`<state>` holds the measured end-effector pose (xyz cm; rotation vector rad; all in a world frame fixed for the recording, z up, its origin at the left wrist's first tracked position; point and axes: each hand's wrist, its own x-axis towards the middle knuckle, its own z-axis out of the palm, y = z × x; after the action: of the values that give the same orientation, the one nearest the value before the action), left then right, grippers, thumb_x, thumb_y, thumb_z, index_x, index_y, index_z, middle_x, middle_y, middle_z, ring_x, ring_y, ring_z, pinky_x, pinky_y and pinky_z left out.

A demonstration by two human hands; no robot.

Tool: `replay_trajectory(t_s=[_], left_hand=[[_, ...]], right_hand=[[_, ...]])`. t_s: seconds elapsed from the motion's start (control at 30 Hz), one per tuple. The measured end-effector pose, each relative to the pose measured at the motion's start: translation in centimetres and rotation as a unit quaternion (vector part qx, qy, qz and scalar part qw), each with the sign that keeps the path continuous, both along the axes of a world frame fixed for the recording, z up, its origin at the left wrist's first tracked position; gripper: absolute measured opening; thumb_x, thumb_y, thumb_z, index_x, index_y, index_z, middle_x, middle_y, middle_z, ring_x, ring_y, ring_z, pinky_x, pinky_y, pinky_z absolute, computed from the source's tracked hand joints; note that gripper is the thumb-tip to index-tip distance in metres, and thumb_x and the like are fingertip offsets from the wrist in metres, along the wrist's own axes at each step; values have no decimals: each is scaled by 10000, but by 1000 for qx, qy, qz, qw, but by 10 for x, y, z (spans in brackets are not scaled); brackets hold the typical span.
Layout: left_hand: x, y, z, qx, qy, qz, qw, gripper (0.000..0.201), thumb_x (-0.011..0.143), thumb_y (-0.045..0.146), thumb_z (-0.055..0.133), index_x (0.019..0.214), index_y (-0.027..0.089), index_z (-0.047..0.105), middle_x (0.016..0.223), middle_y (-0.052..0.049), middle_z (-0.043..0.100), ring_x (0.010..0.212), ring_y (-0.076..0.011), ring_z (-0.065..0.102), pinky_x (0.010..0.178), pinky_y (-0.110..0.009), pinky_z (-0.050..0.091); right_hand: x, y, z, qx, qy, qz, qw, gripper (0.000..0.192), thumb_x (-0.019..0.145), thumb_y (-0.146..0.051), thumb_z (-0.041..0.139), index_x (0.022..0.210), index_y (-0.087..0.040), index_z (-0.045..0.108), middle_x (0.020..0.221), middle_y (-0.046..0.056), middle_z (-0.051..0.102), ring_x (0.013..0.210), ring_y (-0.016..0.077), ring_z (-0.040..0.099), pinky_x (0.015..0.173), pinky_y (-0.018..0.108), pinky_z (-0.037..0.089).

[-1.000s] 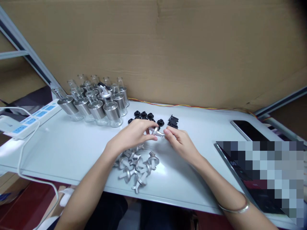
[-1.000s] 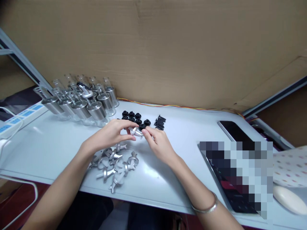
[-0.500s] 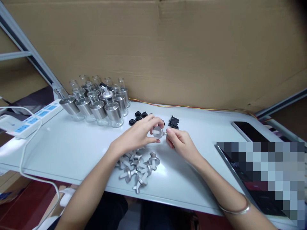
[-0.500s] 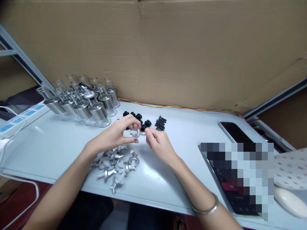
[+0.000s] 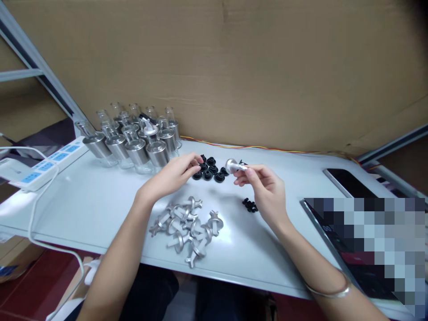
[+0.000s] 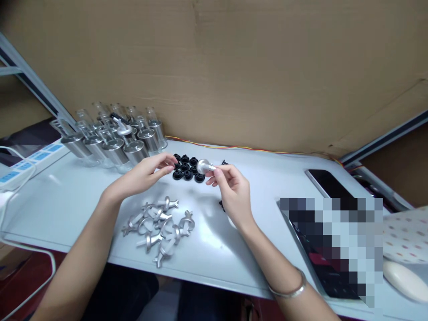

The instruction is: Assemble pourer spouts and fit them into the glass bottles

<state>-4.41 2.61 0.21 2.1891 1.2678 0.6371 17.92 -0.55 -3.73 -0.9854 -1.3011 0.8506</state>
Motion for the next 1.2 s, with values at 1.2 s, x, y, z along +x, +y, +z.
replay_trajectory(t_s=[1.2], left_hand=[[22,4,-22,98,-56,-62,992,166,804,88,524,934,183,565,968,-34,603,919,-167,577,847,-314,481]], right_hand=[[4,3,-2,-15,-1,-30,999,333,849,-527,616,799,-200,574,598,-30,540,502,123,511,506,260,450]])
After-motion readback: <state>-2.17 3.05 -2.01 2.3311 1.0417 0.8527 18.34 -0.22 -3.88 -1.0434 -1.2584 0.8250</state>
